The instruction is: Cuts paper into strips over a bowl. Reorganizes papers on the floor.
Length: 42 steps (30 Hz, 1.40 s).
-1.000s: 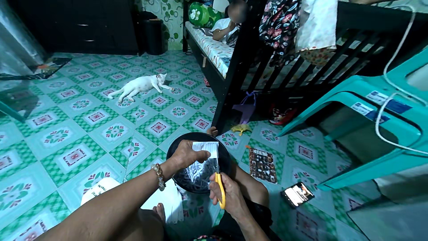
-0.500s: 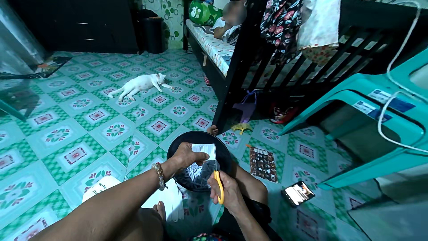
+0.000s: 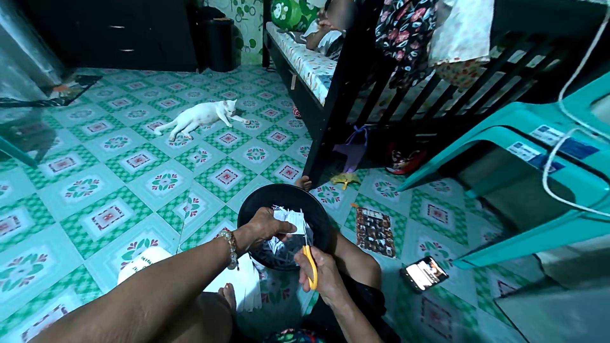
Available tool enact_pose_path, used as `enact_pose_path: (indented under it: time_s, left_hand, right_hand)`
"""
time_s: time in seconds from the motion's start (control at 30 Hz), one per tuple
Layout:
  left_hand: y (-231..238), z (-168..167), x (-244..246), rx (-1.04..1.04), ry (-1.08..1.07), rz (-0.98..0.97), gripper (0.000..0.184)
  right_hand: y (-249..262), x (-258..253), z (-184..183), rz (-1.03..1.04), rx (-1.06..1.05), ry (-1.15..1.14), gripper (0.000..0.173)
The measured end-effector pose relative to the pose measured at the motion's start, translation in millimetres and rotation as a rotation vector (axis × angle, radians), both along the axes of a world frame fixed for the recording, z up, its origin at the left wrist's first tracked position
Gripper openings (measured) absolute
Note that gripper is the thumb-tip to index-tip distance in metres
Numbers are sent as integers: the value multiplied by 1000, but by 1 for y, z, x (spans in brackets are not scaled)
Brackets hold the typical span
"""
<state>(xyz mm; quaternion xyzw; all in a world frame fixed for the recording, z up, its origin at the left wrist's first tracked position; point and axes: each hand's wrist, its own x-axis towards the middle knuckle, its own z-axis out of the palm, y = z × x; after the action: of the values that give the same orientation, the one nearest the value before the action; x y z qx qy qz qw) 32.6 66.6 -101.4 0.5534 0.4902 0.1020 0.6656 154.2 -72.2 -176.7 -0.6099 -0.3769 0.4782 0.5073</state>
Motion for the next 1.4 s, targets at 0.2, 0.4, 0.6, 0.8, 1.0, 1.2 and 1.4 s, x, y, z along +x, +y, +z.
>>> enact_pose_path:
  time_s: [0.2,0.4,0.6,0.8,1.0,1.2,1.4]
  left_hand:
    - [12,5,-6,84,-113,114,9]
    - [9,7,-6,153,-145,99,11]
    - [3,9,-4,207,-142,29,12]
    - [3,10,-3,199,-138,36,10]
    - [3,9,-2,210,-150,36,11]
    - [4,9,-3,254,-116,5,9]
    - [3,9,-3,263,-99,-4,9]
  right_hand:
    - [-9,5,4,107,-42,-6,20]
    - [-7,3,14,149,-20,-77,24]
    - [-1,1,19,93,9,-93,19]
    - [-3,0,17,83,28,-94,22]
    - [-3,0,17,84,25,-90,22]
    - [-3,1,16,85,34,-94,23]
    - [-4,0,14,88,59,-80,22]
